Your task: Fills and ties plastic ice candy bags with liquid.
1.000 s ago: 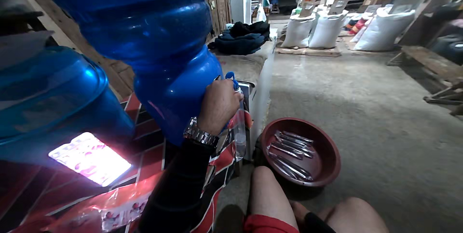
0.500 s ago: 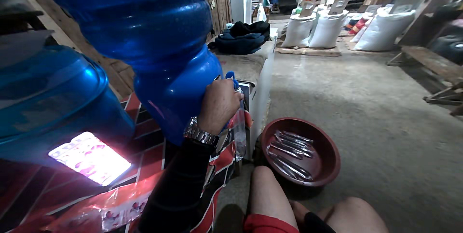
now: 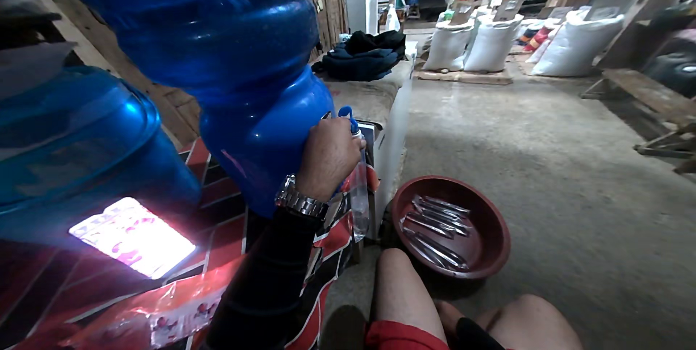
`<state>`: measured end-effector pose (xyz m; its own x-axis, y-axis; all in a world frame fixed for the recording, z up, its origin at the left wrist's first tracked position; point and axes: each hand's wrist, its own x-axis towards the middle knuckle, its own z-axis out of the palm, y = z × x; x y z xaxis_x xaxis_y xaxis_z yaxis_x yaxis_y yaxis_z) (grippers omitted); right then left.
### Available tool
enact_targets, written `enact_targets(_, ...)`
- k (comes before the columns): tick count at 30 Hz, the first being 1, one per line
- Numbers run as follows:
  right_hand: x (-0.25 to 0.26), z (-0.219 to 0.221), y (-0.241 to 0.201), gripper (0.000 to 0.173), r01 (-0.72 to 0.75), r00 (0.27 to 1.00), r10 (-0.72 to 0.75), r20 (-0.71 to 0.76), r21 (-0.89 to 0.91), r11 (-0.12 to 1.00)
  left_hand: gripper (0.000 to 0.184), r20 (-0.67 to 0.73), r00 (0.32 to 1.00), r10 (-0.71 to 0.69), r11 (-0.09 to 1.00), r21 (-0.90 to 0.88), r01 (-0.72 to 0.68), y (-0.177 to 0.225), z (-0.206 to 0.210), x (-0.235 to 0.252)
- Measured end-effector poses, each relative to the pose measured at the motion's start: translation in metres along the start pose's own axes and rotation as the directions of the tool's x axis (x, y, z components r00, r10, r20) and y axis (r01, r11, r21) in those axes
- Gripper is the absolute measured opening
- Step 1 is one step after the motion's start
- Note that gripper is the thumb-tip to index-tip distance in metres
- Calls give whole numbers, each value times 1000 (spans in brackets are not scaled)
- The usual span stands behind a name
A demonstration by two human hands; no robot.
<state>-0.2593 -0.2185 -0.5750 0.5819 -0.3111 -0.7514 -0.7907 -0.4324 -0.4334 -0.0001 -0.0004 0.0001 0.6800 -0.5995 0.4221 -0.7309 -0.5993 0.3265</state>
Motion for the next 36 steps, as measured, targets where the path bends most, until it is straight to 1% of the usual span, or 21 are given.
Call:
enact_targets(1, 15, 4, 15, 45, 67, 998, -67, -6, -22, 998, 30, 2, 1000, 0, 1000, -6, 0, 0, 0, 0)
enact_targets(2, 32, 13, 32, 46, 168, 981, -174, -89, -64, 984, 30, 5, 1000, 2, 1000, -7, -2, -1, 0, 0)
enact_targets(3, 41, 21, 42, 49, 280, 938, -294, -184, -101, 955, 30, 6, 1000, 4, 1000, -8, -4, -1, 0, 0)
enact_targets(4, 21, 7, 20, 49, 147, 987, -152, -62, -77, 986, 30, 7, 1000, 6, 1000, -9, -6, -1, 0, 0)
enact_targets(5, 0, -2, -5, 49, -2, 1000, 2, 3, -55, 998, 29, 13, 1000, 5, 1000, -10, -5, -1, -1, 0)
enact_targets(6, -23, -9, -24, 48, -58, 998, 59, 30, -28, 998, 29, 27, 1000, 2, 1000, -8, -2, -1, -1, 1)
enact_targets(9, -74, -26, -56, 44, -26, 999, 27, 27, -42, 999, 30, 39, 999, 15, 1000, 1, -15, 0, -1, 5)
enact_targets(11, -84, -30, -64, 43, -25, 999, 27, 41, -36, 999, 29, 47, 999, 7, 1000, 19, -8, 3, -2, 11)
enact_targets(14, -60, -26, -48, 45, -18, 999, 19, 47, -25, 1000, 31, 28, 1000, 14, 1000, 14, -15, 0, 1, 4)
enact_targets(17, -37, -16, -38, 47, -87, 996, 87, 17, 28, 996, 32, 29, 1000, 4, 1000, 18, -5, 0, 3, 5)
enact_targets(18, -34, -15, -33, 47, -77, 997, 76, 24, 19, 997, 32, 29, 1000, 4, 1000, 24, -5, 0, 3, 6)
enact_targets(19, -24, -13, -20, 49, -16, 999, 17, 47, -20, 1000, 32, 34, 999, 4, 1000, 29, -5, 0, 3, 7)
enact_targets(20, 0, -5, 2, 51, 100, 995, -100, 0, -48, 994, 32, 39, 999, 7, 999, 36, -9, -1, 4, 8)
enact_targets(21, 14, -1, 14, 51, 163, 986, -164, -27, -39, 986, 32, 41, 999, 11, 999, 39, -13, -1, 4, 9)
enact_targets(22, 11, -3, 10, 50, 140, 990, -141, -18, -33, 990, 32, 41, 999, 13, 999, 40, -14, -2, 4, 9)
enact_targets(24, -19, -13, -17, 47, 7, 1000, -6, 30, -19, 1000, 33, 38, 999, 19, 999, 37, -21, -3, 4, 10)
enact_targets(25, -24, -14, -21, 47, -18, 999, 19, 33, -21, 1000, 33, 38, 999, 19, 999, 35, -20, -3, 5, 9)
enact_targets(28, -19, -11, -16, 47, -2, 1000, 3, 22, -26, 1000, 33, 44, 999, 14, 999, 46, -16, -1, 4, 13)
enact_targets(32, -43, -21, -34, 48, -29, 998, 31, 62, -32, 999, 32, 39, 999, 19, 998, 64, -21, -1, 5, 19)
enact_targets(34, -38, -18, -31, 49, -33, 998, 34, 50, -31, 999, 32, 25, 999, 34, 997, 66, -35, -4, 6, 19)
enact_targets(36, -30, -14, -30, 49, -30, 999, 29, 38, 18, 999, 33, 14, 999, 51, 997, 62, -52, -6, 6, 19)
